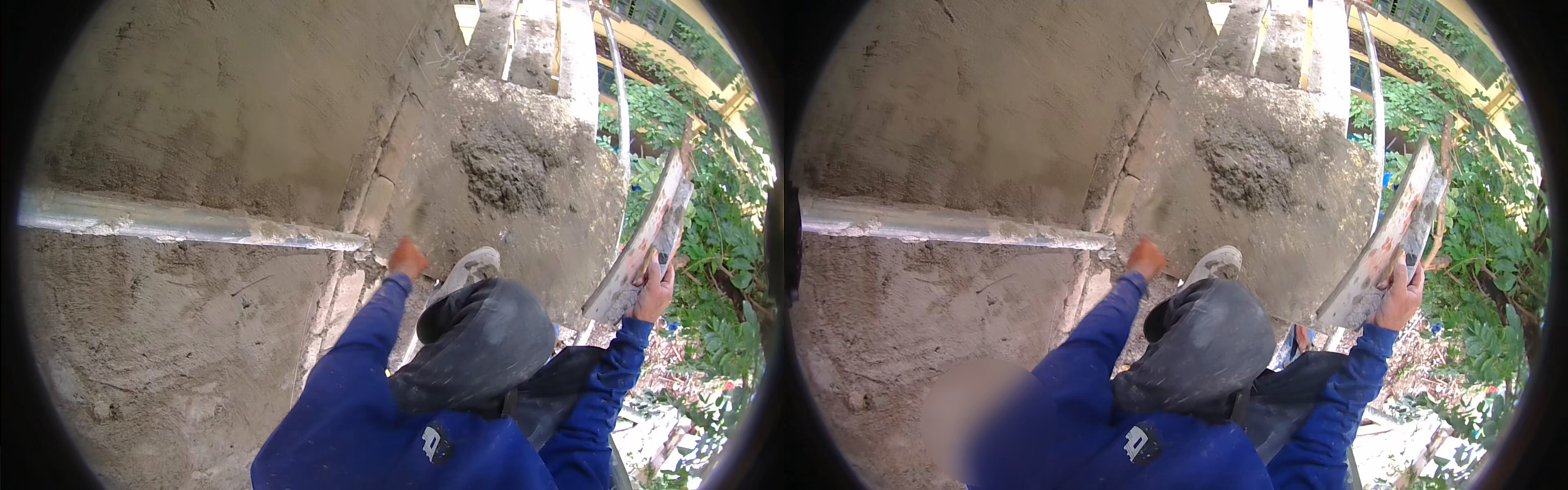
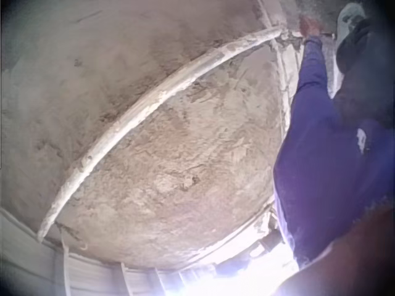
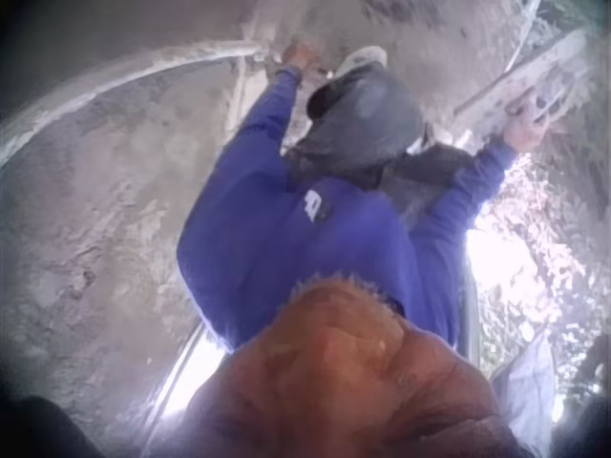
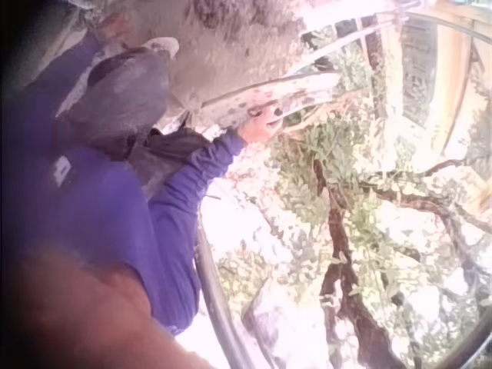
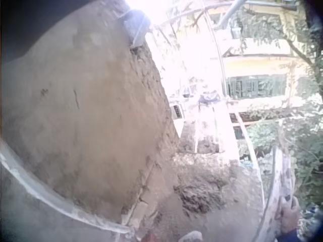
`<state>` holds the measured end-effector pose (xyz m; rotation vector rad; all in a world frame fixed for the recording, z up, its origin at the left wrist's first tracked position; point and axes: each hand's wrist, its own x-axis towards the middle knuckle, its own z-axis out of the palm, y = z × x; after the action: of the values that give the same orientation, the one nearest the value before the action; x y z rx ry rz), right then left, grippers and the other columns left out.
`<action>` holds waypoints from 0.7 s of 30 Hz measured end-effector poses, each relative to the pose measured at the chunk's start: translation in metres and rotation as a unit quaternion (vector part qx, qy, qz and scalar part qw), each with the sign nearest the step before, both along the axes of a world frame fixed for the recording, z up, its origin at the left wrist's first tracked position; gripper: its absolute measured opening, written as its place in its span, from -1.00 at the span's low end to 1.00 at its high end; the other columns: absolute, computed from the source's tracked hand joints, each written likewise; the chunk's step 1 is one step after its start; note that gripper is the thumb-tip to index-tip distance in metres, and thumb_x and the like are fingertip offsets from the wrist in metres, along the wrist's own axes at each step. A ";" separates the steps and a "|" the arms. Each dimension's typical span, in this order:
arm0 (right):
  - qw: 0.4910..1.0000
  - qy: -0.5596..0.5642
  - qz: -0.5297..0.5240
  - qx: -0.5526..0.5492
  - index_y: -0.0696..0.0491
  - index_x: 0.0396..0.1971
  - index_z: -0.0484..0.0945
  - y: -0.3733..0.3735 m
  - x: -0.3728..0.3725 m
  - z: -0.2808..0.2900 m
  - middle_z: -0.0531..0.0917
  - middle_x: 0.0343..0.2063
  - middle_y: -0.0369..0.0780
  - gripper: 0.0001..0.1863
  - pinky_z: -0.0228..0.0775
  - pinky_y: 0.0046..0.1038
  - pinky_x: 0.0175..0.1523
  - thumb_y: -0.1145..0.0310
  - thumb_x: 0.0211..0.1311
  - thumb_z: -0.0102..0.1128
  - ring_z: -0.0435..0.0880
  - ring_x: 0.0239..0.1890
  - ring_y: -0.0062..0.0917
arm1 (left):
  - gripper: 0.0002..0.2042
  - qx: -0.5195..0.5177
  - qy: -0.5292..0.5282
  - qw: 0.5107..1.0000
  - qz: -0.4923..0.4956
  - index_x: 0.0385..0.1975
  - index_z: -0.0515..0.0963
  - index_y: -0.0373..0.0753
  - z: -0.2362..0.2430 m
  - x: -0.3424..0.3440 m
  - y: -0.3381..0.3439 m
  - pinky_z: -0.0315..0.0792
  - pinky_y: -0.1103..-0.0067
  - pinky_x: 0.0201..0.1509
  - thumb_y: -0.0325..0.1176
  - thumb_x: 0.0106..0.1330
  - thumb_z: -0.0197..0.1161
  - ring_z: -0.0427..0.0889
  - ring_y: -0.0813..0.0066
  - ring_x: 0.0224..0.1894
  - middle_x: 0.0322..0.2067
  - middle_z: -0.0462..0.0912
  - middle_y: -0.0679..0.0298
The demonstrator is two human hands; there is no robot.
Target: The person applies wet cement to a vertical wall using a trowel and a hawk, smoothing the surface with a long straightedge. The person works on scaffolding, repeatedly scooping mortar from a bucket and spreading it across the wall to create a level finish.
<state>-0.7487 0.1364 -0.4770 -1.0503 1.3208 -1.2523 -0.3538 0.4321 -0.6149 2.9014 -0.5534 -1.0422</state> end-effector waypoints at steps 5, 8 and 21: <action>1.000 0.005 -0.020 0.007 0.22 -0.06 0.48 -0.003 -0.007 -0.004 0.50 -0.48 -0.41 -0.63 0.10 -0.73 -0.48 0.34 0.18 0.25 0.29 -0.56 -0.83 | -0.52 -0.036 -0.094 0.988 0.119 -0.12 0.48 -0.40 -0.009 0.005 0.057 0.46 0.30 0.05 -0.26 -0.04 0.31 0.59 -0.05 -0.06 -0.18 0.59 -0.18; 1.000 -0.007 -0.002 0.015 0.21 -0.08 0.50 -0.004 -0.009 -0.010 0.50 -0.48 -0.40 -0.63 0.10 -0.74 -0.48 0.32 0.17 0.26 0.30 -0.56 -0.83 | -0.53 -0.046 -0.027 0.989 0.135 -0.08 0.47 -0.39 -0.030 -0.043 0.029 0.43 0.30 0.09 -0.27 -0.01 0.27 0.57 -0.03 -0.01 -0.12 0.58 -0.15; 0.998 0.007 -0.057 -0.011 0.21 -0.10 0.50 -0.007 -0.034 -0.002 0.53 -0.47 -0.36 -0.66 0.20 -0.70 -0.57 0.35 0.17 0.22 0.36 -0.62 -0.80 | -0.79 -0.215 -0.104 0.970 -0.049 -0.37 0.48 -0.25 0.078 -0.070 -0.116 0.46 0.17 -0.18 -0.28 0.05 0.21 0.62 -0.06 -0.28 -0.34 0.66 0.05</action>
<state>-0.7829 0.1295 -0.4789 -1.0125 1.3982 -1.3491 -0.4242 0.3163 -0.5372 2.6250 -0.8216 -0.5365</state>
